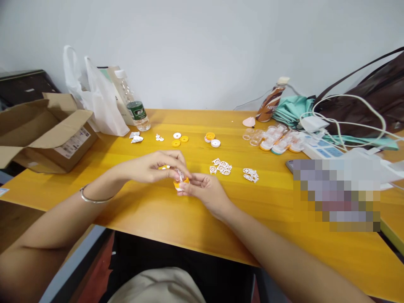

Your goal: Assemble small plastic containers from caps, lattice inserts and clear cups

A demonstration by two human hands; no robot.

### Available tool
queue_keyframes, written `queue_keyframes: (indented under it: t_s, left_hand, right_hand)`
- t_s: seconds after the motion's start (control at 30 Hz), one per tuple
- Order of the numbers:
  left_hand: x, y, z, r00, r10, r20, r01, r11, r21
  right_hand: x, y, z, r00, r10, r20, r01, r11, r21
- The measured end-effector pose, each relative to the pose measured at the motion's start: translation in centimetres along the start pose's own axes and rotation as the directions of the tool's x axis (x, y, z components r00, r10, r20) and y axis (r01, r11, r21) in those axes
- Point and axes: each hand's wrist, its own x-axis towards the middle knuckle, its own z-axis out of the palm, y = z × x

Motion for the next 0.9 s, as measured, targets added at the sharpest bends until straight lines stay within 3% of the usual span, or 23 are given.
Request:
queue_keyframes:
  t_s: [0.13,0.27,0.37,0.5,0.63,0.7,0.8,0.9]
  left_hand:
    - [0.2,-0.8,-0.3,0.999,0.01,0.041,0.002,0.962,-0.273]
    - [-0.2,-1.4,0.2,0.999,-0.034,-0.04,0.014,0.912,-0.41]
    - [-0.4,-1.4,0.7,0.982,-0.119,-0.149,0.059,0.933,-0.355]
    - [-0.2,-0.9,2.0,0.932,-0.165,-0.323,0.131,0.983,-0.126]
    - [0.0,-0.9,3.7,0.797,-0.18,-0.577,0.277,0.957,0.085]
    - [0.1,-1.1,4.2,0.767,-0.212,-0.606,0.316,0.946,0.069]
    - [0.1,-1.4,3.9,0.832,-0.267,-0.486,0.238,0.964,-0.121]
    - [0.0,-1.6,3.2,0.898,-0.235,-0.371,0.127,0.948,-0.293]
  right_hand:
    - [-0.2,-0.2,-0.2,0.999,0.024,0.045,-0.028,0.995,0.096]
    - [-0.3,-0.3,-0.4,0.999,0.019,0.041,-0.022,0.995,0.093]
    - [-0.2,-0.1,-0.3,1.0,-0.017,0.022,0.016,0.999,0.042]
    - [-0.3,0.1,0.2,0.993,-0.086,-0.084,0.079,0.993,-0.086]
    - [-0.3,0.4,0.6,0.981,-0.129,-0.146,0.104,0.981,-0.166]
    - [-0.1,0.5,0.4,0.988,-0.096,-0.118,0.079,0.987,-0.141]
    - [0.1,0.7,0.0,0.993,-0.05,-0.103,0.045,0.998,-0.052]
    - [0.2,0.7,-0.3,0.997,-0.033,-0.076,0.035,0.999,0.02]
